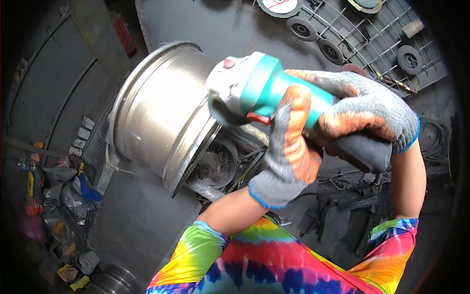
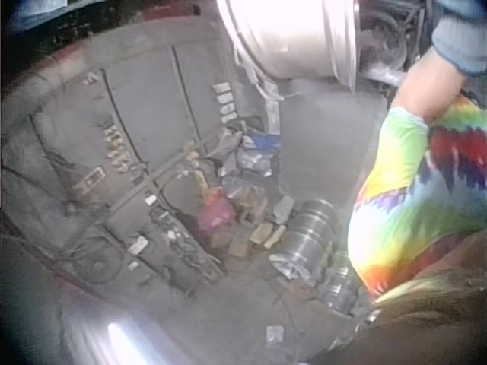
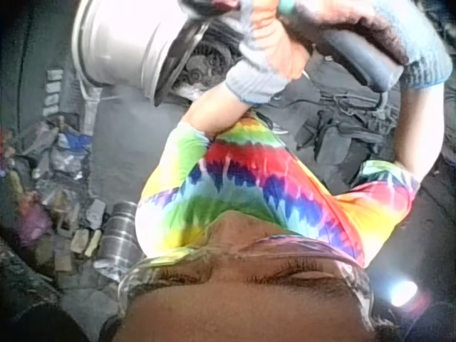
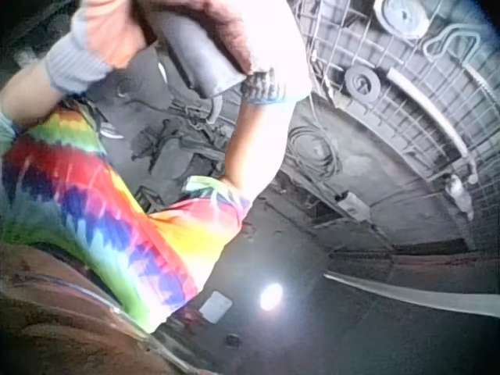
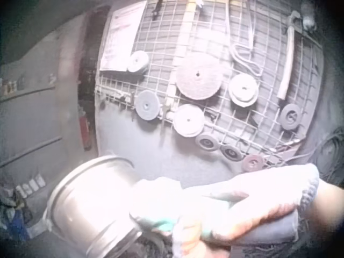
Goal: The person uses a hand-held angle grinder to smooth the surface of a metal car wheel. They rotate the wheel and apply the tool to the rim and the spokes.
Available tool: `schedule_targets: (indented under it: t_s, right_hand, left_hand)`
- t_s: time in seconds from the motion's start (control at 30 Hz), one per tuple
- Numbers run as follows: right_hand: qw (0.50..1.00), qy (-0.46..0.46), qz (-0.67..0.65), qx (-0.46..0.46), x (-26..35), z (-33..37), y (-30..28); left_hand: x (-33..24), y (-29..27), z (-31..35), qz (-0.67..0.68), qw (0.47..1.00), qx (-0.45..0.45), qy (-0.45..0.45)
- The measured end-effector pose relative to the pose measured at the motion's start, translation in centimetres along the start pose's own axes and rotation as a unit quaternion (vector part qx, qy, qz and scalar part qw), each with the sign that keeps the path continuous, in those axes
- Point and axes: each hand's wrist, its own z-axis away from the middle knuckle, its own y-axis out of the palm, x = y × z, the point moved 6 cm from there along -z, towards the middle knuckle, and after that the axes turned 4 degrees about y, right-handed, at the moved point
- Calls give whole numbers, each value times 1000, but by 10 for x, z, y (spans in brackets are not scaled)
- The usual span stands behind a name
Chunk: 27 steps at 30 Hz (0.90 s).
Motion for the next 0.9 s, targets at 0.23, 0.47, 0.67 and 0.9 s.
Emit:
schedule_targets:
  t_s: [0.23,0.47,0.67,0.9]
  right_hand:
    - [998,-4,-61,27,-11,-5,-16]
    - [998,-13,-64,10,-25,-13,-44]
    - [997,-32,-66,-19,-30,-10,-47]
    - [970,-142,171,-100,-19,13,-47]
  left_hand:
    - [-4,16,-10,-73,996,51,18]
    - [17,12,-53,-17,999,43,-14]
    - [23,6,-70,-35,995,79,-46]
    - [20,5,-52,-5,946,320,60]
